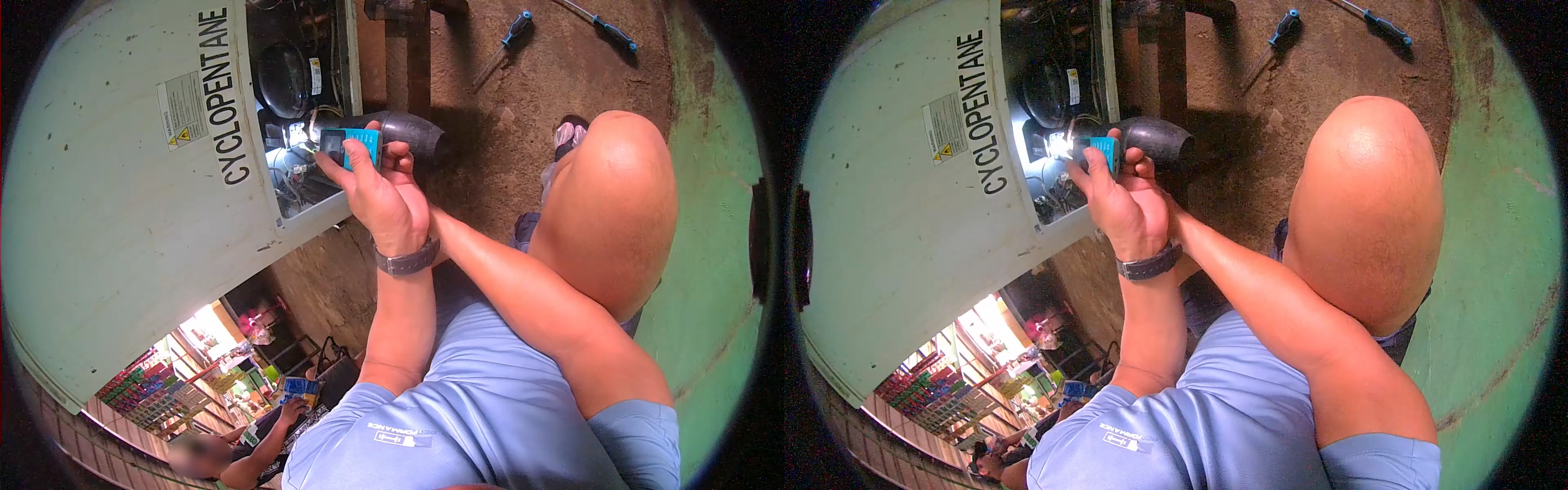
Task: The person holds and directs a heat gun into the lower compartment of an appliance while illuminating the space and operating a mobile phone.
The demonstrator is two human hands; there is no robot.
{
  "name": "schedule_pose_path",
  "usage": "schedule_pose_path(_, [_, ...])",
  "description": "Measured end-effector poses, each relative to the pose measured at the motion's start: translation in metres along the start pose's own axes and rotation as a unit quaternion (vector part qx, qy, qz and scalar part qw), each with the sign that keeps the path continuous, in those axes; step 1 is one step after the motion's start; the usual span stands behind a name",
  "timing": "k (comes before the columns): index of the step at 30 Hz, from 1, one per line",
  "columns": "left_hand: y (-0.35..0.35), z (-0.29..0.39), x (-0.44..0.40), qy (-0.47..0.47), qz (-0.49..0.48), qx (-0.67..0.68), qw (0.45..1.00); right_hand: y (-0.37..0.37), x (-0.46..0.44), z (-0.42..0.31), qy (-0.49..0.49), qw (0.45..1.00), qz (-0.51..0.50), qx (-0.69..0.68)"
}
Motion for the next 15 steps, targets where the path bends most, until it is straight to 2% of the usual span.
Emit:
schedule_pose_path(2, [0.000, 0.000, 0.001, -0.005, -0.008, 0.006, 1.000, 0.003, 0.000, 0.015, 0.031, 0.989, -0.003, 0.146])
schedule_pose_path(5, [-0.002, 0.000, 0.003, -0.013, -0.018, 0.015, 1.000, 0.004, 0.003, 0.013, -0.068, 0.997, -0.023, -0.010])
schedule_pose_path(6, [-0.002, -0.002, 0.004, -0.015, -0.024, 0.017, 0.999, -0.009, -0.001, -0.028, -0.044, 0.999, -0.019, 0.020])
schedule_pose_path(8, [-0.005, -0.002, 0.004, -0.016, -0.025, 0.021, 0.999, -0.010, 0.001, -0.023, -0.020, 0.998, -0.015, 0.051])
schedule_pose_path(9, [-0.006, -0.003, 0.006, -0.021, -0.016, 0.026, 0.999, 0.005, 0.009, 0.027, -0.047, 0.999, -0.023, 0.012])
schedule_pose_path(11, [-0.005, -0.004, 0.010, -0.029, -0.018, 0.030, 0.999, 0.011, 0.016, 0.052, -0.074, 0.996, -0.030, -0.027])
schedule_pose_path(14, [-0.002, -0.004, 0.015, -0.038, -0.031, 0.029, 0.998, 0.015, 0.020, 0.046, -0.089, 0.994, -0.060, 0.012])
schedule_pose_path(15, [-0.001, -0.004, 0.016, -0.042, -0.032, 0.030, 0.998, 0.014, 0.021, 0.050, -0.075, 0.995, -0.052, -0.026])
Point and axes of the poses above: each hand's wrist, its own x-axis away from the middle knuckle, its own y-axis out of the palm, z = x × y, the point moved 8 cm from there along -x, towards the middle knuckle, and after that the axes turned 11 degrees about -z, right-handed, at the moved point
